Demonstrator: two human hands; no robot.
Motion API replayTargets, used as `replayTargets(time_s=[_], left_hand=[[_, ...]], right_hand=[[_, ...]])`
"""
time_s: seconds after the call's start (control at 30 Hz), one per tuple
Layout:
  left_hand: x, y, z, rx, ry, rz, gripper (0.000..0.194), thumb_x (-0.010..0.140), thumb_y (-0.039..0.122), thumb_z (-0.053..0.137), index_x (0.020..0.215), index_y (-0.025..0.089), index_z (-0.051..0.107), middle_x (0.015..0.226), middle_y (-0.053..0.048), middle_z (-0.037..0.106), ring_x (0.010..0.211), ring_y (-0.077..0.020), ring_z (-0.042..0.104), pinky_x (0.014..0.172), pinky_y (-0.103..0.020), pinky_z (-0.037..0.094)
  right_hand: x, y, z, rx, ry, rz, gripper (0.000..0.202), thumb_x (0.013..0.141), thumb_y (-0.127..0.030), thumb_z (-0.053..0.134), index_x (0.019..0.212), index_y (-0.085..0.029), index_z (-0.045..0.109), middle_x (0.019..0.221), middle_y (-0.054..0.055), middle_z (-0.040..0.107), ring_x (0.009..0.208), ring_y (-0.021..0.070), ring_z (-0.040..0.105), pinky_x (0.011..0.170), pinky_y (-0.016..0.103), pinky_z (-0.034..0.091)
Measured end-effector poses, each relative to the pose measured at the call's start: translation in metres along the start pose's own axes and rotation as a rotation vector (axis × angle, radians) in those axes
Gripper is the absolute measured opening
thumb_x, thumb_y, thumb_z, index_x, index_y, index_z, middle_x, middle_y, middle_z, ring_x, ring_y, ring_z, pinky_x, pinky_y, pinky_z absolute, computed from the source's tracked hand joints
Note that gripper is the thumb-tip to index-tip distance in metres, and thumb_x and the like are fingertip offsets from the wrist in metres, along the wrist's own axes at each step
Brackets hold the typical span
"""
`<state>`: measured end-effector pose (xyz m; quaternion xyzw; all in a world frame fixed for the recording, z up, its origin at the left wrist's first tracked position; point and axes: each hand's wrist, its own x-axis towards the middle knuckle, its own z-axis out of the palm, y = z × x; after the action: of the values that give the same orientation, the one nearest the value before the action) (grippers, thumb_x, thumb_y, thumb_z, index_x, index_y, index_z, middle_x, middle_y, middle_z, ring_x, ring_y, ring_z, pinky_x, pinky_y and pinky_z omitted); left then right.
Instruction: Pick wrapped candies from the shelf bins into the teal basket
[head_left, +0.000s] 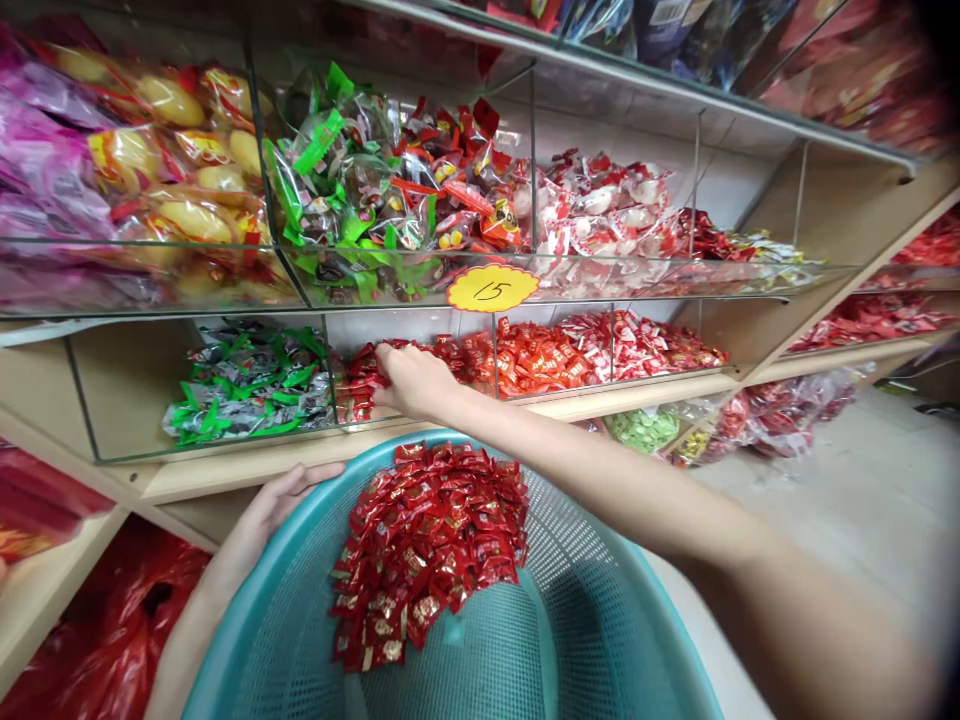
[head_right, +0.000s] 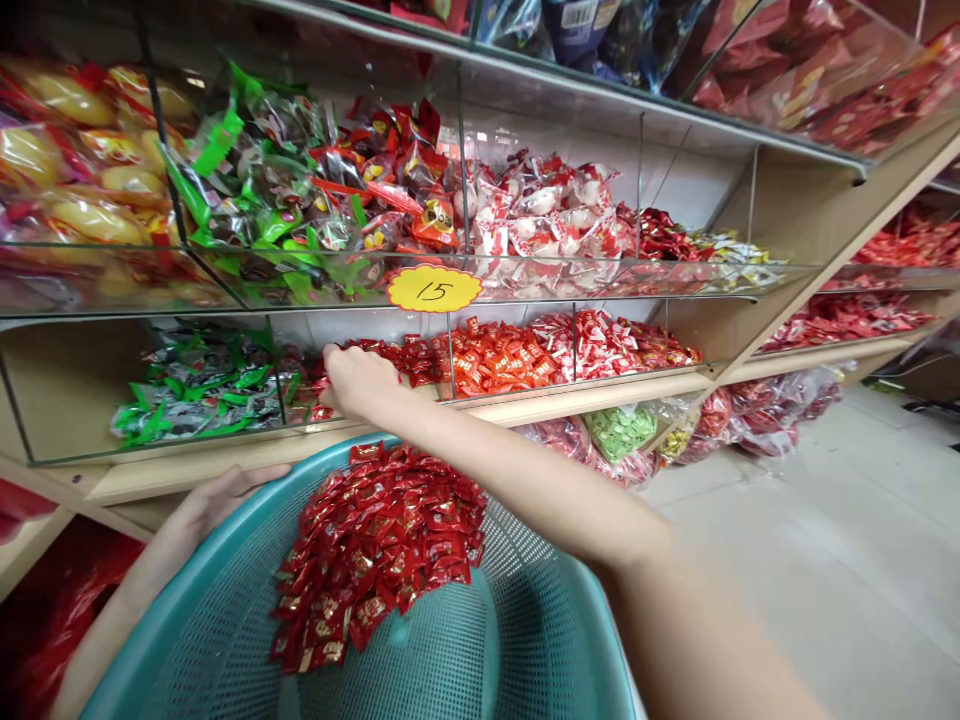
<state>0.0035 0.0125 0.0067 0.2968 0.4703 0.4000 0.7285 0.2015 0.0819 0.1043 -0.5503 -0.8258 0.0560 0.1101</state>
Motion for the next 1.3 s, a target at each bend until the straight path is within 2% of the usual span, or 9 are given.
replayTargets(time_s=[0.1, 0.17, 0.3, 0.4, 0.53, 0.8, 1.07, 1.17, 1.3], left_hand=[[0.001, 0.001, 0.0, 0.014, 0.0, 0.0, 0.036, 0.089, 0.034, 0.036, 0.1, 0.018, 0.067, 0.095, -0.004, 0.076, 0.083, -0.0205, 0.07, 0.08, -0.031, 0.05], [0.001, 0.002, 0.0, 0.02, -0.003, 0.007, 0.034, 0.088, 0.035, 0.04, 0.102, 0.018, 0.066, 0.096, -0.004, 0.076, 0.082, -0.0204, 0.07, 0.078, -0.031, 0.051], [0.001, 0.001, 0.0, 0.002, 0.001, 0.013, 0.037, 0.081, 0.043, 0.052, 0.105, 0.018, 0.065, 0.096, -0.006, 0.076, 0.08, -0.0223, 0.07, 0.075, -0.032, 0.053], [0.002, -0.001, 0.0, 0.003, 0.005, 0.011, 0.039, 0.078, 0.044, 0.055, 0.106, 0.018, 0.064, 0.097, -0.006, 0.075, 0.079, -0.0239, 0.071, 0.075, -0.035, 0.054], [0.002, -0.003, 0.001, 0.007, 0.001, 0.011, 0.039, 0.08, 0.043, 0.053, 0.109, 0.018, 0.062, 0.099, -0.006, 0.075, 0.081, -0.0242, 0.07, 0.076, -0.037, 0.054], [0.001, -0.001, 0.007, 0.024, 0.025, 0.012, 0.04, 0.082, 0.041, 0.049, 0.11, 0.016, 0.061, 0.095, -0.006, 0.076, 0.078, -0.0234, 0.071, 0.076, -0.037, 0.053], [-0.001, 0.001, 0.006, -0.037, 0.001, -0.049, 0.042, 0.082, 0.042, 0.051, 0.117, 0.019, 0.059, 0.097, -0.004, 0.075, 0.084, -0.0241, 0.07, 0.074, -0.035, 0.054], [-0.003, 0.001, 0.008, -0.056, -0.012, -0.032, 0.039, 0.084, 0.037, 0.05, 0.118, 0.02, 0.059, 0.101, -0.003, 0.075, 0.087, -0.0235, 0.069, 0.075, -0.034, 0.054], [-0.004, 0.0, 0.011, -0.06, 0.01, 0.012, 0.039, 0.084, 0.032, 0.051, 0.118, 0.017, 0.059, 0.103, -0.006, 0.074, 0.087, -0.0241, 0.069, 0.077, -0.036, 0.054]], right_hand=[[-0.063, 0.022, -0.016, 0.011, 0.081, -0.083, 0.022, 0.086, -0.032, 0.048, 0.102, -0.017, 0.052, 0.086, 0.007, 0.063, 0.078, 0.0194, 0.058, 0.064, 0.031, 0.042], [-0.109, 0.042, -0.016, 0.098, 0.032, -0.099, 0.018, 0.087, -0.032, 0.046, 0.095, -0.018, 0.052, 0.08, 0.005, 0.061, 0.067, 0.0148, 0.053, 0.059, 0.029, 0.038], [-0.184, 0.078, 0.017, 0.201, -0.171, 0.001, 0.01, 0.084, -0.026, 0.048, 0.088, -0.018, 0.051, 0.072, 0.002, 0.06, 0.058, 0.0119, 0.049, 0.052, 0.027, 0.031], [-0.212, 0.089, 0.049, 0.077, -0.357, 0.04, 0.009, 0.079, -0.017, 0.051, 0.088, -0.015, 0.054, 0.076, 0.006, 0.064, 0.065, 0.0153, 0.056, 0.055, 0.027, 0.032], [-0.218, 0.087, 0.076, -0.063, -0.515, 0.024, 0.016, 0.085, -0.016, 0.047, 0.093, -0.012, 0.06, 0.083, 0.013, 0.067, 0.074, 0.0208, 0.062, 0.059, 0.03, 0.037], [-0.205, 0.087, 0.099, 0.036, -0.504, 0.086, 0.015, 0.074, -0.013, 0.055, 0.087, -0.01, 0.063, 0.085, 0.013, 0.068, 0.072, 0.0205, 0.061, 0.059, 0.029, 0.042], [-0.203, 0.091, 0.104, 0.166, -0.364, 0.04, 0.014, 0.074, -0.01, 0.053, 0.084, -0.015, 0.061, 0.088, 0.007, 0.065, 0.075, 0.0163, 0.057, 0.064, 0.027, 0.045], [-0.206, 0.088, 0.106, 0.126, -0.309, 0.009, 0.02, 0.077, -0.007, 0.046, 0.084, -0.016, 0.061, 0.083, 0.006, 0.064, 0.071, 0.015, 0.056, 0.063, 0.027, 0.045], [-0.211, 0.084, 0.119, -0.025, -0.255, -0.058, 0.029, 0.071, 0.001, 0.042, 0.084, -0.016, 0.063, 0.077, 0.006, 0.064, 0.066, 0.0151, 0.057, 0.06, 0.028, 0.044]])
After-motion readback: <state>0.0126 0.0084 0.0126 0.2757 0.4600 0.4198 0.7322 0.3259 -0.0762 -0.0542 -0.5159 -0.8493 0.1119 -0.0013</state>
